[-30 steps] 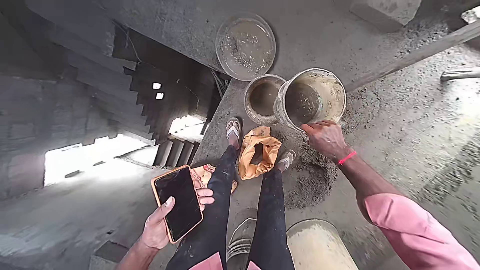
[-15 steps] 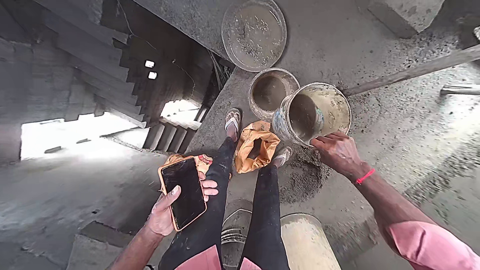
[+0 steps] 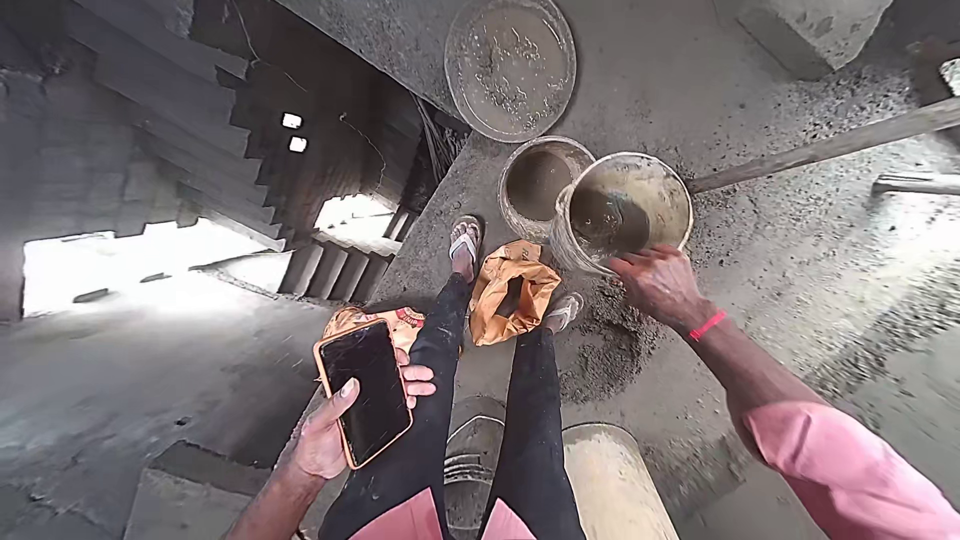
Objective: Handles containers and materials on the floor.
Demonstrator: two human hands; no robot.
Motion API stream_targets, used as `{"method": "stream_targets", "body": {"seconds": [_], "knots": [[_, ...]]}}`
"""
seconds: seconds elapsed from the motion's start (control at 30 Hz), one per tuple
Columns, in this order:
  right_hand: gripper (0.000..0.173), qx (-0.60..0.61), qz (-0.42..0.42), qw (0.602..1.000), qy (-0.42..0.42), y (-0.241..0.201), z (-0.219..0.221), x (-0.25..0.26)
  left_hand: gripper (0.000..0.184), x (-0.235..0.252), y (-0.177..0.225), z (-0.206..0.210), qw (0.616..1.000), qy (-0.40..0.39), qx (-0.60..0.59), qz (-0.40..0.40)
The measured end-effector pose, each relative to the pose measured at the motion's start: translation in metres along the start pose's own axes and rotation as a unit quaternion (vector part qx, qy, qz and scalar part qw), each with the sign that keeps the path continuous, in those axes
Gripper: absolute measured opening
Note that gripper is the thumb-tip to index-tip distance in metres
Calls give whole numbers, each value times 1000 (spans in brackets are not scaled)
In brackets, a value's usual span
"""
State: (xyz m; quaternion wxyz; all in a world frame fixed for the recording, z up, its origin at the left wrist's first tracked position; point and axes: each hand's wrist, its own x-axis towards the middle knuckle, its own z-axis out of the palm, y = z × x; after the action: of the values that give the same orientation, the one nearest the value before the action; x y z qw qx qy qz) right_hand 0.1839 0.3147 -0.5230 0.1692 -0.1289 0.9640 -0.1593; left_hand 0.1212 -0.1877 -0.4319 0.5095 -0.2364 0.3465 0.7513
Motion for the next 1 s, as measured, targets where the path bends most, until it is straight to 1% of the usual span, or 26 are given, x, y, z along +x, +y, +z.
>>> {"method": "stream_targets", "body": {"seconds": [0.03,0.1,0.17,0.23,0.27,0.33,0.4,0.5,0.53,0.6,0.7,0.77,0.83,0.93,1.0], "knots": [[13,-6,-3,1000,-5,-1,4,8,64,0,-1,5,1000,5,6,3],[13,-18,-17,1000,-8,0,12,15,67,6,-1,-4,1000,-14,16,14],[12,2,-24,1000,-18,-7,9,-7,69,2,-4,-5,1000,-16,10,18],[16,21,-25,999,-23,-6,-2,-29,66,6,-5,4,1000,4,0,22],[17,21,-24,999,-27,-3,-6,-32,67,9,-6,2,1000,2,-5,19],[13,19,-15,999,-42,-3,-4,-23,72,9,-8,-8,1000,-19,-18,9],[7,22,-3,998,-63,-10,8,-11,73,6,-12,-8,999,-27,-27,2],[13,24,-18,997,-69,-7,33,3,72,12,-6,-11,999,-39,-21,25],[13,32,-20,996,-78,-10,36,-4,70,9,-3,-9,999,-32,-23,27],[12,53,-21,993,-101,-15,27,-22,66,3,-4,-1,1000,2,-19,18],[13,69,-36,987,-141,-17,14,-20,71,5,-5,-19,1000,8,-12,5],[14,77,-45,982,-168,-23,17,-22,74,-2,-6,-26,1000,7,-23,-1],[16,68,-35,983,-168,-20,28,-20,76,-1,-3,-27,999,12,-32,5],[15,37,-16,990,-133,-20,44,-17,76,1,2,-31,999,26,-34,5],[15,23,-1,994,-108,-27,46,-21,76,-3,4,-33,999,34,-23,-2]]}}
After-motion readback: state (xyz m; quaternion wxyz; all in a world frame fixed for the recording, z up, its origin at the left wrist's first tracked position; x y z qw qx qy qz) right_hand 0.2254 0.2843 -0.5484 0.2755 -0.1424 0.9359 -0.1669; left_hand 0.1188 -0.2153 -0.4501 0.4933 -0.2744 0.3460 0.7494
